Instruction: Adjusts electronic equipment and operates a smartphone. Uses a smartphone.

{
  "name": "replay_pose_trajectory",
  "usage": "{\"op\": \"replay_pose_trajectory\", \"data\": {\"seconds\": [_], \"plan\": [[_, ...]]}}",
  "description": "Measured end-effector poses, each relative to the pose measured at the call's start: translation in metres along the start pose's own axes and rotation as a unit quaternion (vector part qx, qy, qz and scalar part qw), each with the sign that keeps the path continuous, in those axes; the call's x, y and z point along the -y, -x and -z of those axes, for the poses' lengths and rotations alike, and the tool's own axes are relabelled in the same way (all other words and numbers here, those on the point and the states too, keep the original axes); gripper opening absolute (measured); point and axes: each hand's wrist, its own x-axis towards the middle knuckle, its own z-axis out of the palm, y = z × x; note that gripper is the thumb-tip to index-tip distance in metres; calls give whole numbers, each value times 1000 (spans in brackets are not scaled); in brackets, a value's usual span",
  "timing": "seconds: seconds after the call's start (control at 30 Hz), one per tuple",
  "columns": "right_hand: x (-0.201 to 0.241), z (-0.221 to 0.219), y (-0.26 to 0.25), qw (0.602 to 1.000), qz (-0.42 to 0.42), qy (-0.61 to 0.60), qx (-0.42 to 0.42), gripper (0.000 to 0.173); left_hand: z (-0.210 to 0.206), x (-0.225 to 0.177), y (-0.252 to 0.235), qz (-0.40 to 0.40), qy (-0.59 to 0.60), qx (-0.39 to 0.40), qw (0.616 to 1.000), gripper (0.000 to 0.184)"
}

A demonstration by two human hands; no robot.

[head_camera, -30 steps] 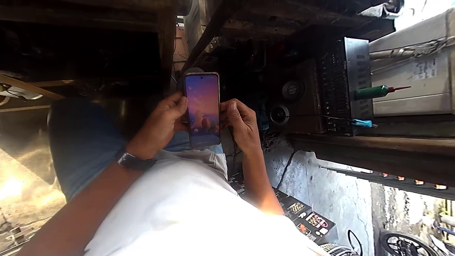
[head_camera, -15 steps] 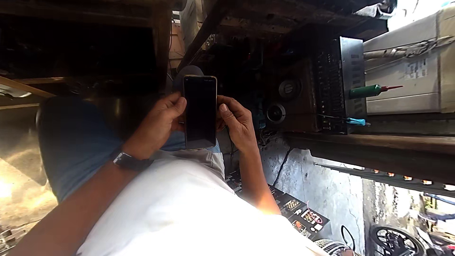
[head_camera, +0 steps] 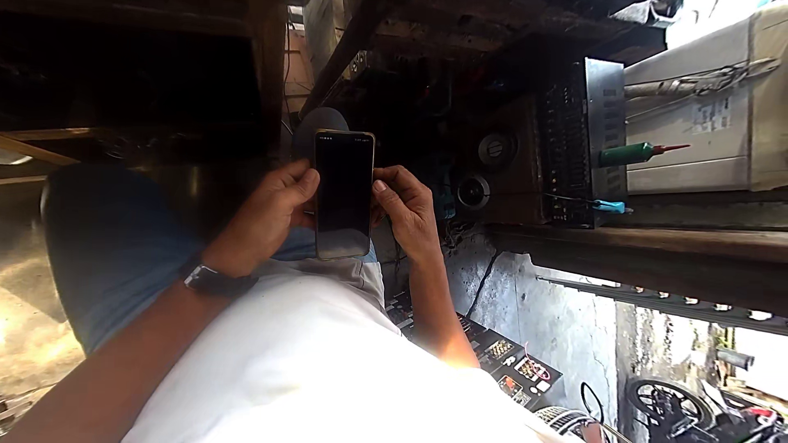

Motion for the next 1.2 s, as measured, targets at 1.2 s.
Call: {"op": "replay_pose_trajectory", "data": {"seconds": [1.2], "plan": [[2, 4, 4, 999, 21, 12, -32, 20, -6, -3, 5, -12, 17, 42, 999, 34]]}}
